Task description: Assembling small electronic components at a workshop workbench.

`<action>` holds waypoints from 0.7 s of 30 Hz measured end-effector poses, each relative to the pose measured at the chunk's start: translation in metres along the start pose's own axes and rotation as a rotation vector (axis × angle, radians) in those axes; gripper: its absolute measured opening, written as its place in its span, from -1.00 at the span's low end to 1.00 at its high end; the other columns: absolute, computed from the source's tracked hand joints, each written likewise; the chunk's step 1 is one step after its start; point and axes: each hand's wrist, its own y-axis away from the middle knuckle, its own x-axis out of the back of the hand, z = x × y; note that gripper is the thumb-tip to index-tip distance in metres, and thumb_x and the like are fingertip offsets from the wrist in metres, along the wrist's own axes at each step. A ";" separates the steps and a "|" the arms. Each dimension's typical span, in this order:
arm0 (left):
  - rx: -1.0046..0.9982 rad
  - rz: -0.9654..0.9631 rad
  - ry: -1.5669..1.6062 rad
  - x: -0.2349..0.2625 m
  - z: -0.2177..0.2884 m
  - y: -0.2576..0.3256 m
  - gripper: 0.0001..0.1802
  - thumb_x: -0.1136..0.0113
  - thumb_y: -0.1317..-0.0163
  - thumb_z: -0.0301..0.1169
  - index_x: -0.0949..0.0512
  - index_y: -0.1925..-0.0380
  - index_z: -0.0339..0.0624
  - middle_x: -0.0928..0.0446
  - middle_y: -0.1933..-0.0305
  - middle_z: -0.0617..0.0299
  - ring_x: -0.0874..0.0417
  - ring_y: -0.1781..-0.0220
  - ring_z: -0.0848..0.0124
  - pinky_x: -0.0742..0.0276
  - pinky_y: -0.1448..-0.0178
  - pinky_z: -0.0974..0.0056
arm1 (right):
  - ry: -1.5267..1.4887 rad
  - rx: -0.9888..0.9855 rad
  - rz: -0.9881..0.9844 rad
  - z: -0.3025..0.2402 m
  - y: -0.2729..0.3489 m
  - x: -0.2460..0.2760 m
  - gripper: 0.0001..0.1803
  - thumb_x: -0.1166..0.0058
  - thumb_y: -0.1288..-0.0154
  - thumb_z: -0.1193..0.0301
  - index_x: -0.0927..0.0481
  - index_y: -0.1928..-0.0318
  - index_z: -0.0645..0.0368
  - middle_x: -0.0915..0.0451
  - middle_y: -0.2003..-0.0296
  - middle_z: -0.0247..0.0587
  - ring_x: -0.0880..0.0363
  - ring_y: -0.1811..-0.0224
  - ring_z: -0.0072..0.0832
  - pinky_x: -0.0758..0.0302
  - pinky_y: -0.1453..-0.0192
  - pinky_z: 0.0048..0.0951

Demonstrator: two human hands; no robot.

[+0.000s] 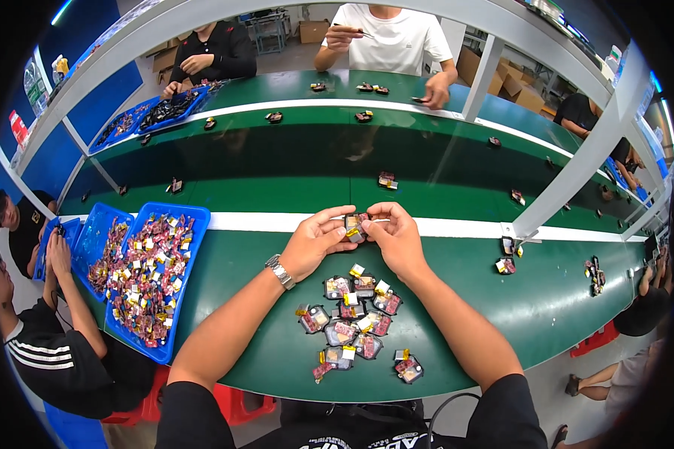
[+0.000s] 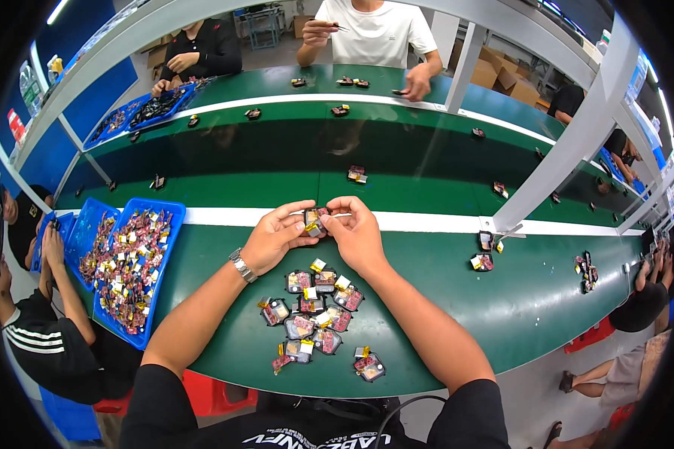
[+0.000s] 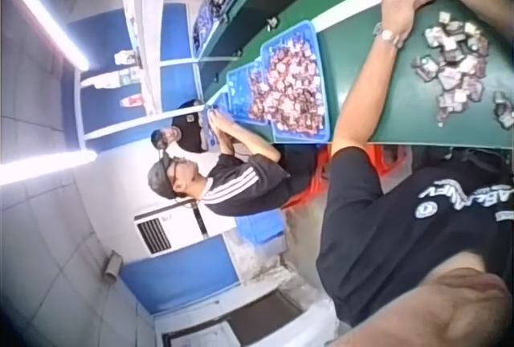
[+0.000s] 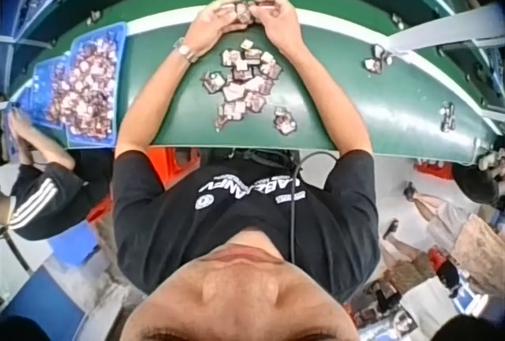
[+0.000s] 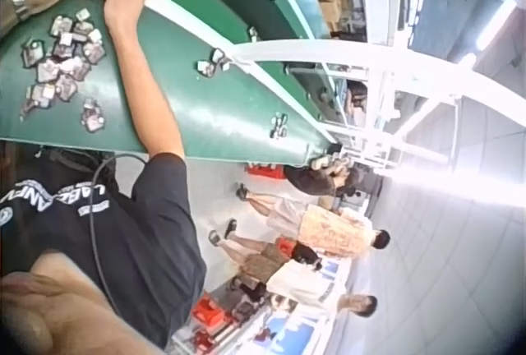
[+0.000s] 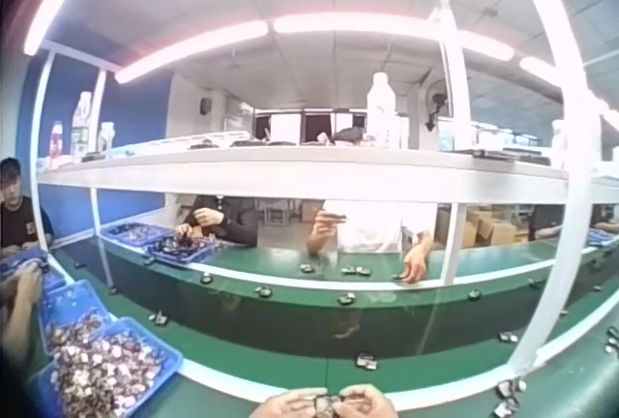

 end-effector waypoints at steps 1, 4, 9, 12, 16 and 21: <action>-0.001 0.003 0.004 0.001 -0.001 -0.001 -0.46 -0.06 -0.41 -0.50 -0.23 -0.37 -0.28 -0.53 -0.18 0.00 -0.64 -0.14 0.24 -0.63 -0.21 0.20 | 0.040 0.065 0.002 0.002 0.000 0.000 -0.76 -0.20 -0.28 0.57 -0.53 0.06 0.31 -0.56 0.15 -0.21 -0.63 0.24 -0.57 -0.61 0.16 -0.55; -0.008 0.037 -0.003 0.003 -0.003 -0.001 -0.48 -0.08 -0.39 -0.52 -0.26 -0.33 -0.31 -0.53 -0.18 0.00 -0.64 -0.13 0.24 -0.64 -0.20 0.20 | 0.312 0.306 0.021 0.002 0.001 0.001 -0.76 -0.21 -0.25 0.59 -0.58 0.06 0.32 -0.56 0.12 -0.16 -0.66 0.24 -0.53 -0.64 0.17 -0.53; 0.026 0.016 0.097 0.009 -0.003 0.000 -0.78 -0.09 -0.38 -0.52 -0.38 0.01 -0.22 -0.56 -0.06 0.04 -0.66 -0.06 0.31 -0.65 -0.17 0.13 | 0.422 0.383 0.011 -0.007 0.008 -0.008 -0.75 -0.23 -0.21 0.63 -0.64 0.08 0.26 -0.57 0.10 -0.15 -0.67 0.24 -0.46 -0.66 0.18 -0.48; 0.048 0.002 0.100 0.008 0.000 0.001 -0.83 -0.08 -0.40 -0.51 -0.36 0.07 -0.17 -0.56 -0.04 0.12 -0.64 -0.06 0.37 -0.65 -0.16 0.14 | 0.505 0.493 -0.068 -0.007 0.003 0.001 -0.74 -0.24 -0.19 0.64 -0.66 0.07 0.23 -0.59 0.11 -0.15 -0.67 0.24 -0.41 -0.65 0.17 -0.44; 0.040 0.002 -0.011 0.001 0.008 0.002 -0.65 -0.07 -0.41 -0.51 -0.36 -0.17 -0.19 -0.52 -0.14 0.17 -0.59 -0.14 0.43 -0.65 -0.17 0.20 | 0.602 0.635 -0.075 -0.007 0.000 0.003 -0.73 -0.27 -0.14 0.60 -0.67 0.10 0.19 -0.62 0.12 -0.18 -0.64 0.15 -0.32 -0.62 0.13 -0.37; 0.047 -0.015 0.012 0.002 0.004 0.002 -0.53 -0.05 -0.41 -0.52 -0.32 -0.31 -0.19 -0.43 -0.23 0.16 -0.56 -0.17 0.42 -0.62 -0.21 0.23 | 0.790 0.758 -0.050 -0.008 0.006 0.000 -0.73 -0.29 -0.10 0.57 -0.66 0.14 0.14 -0.61 0.13 -0.27 -0.58 0.14 -0.27 -0.58 0.08 -0.32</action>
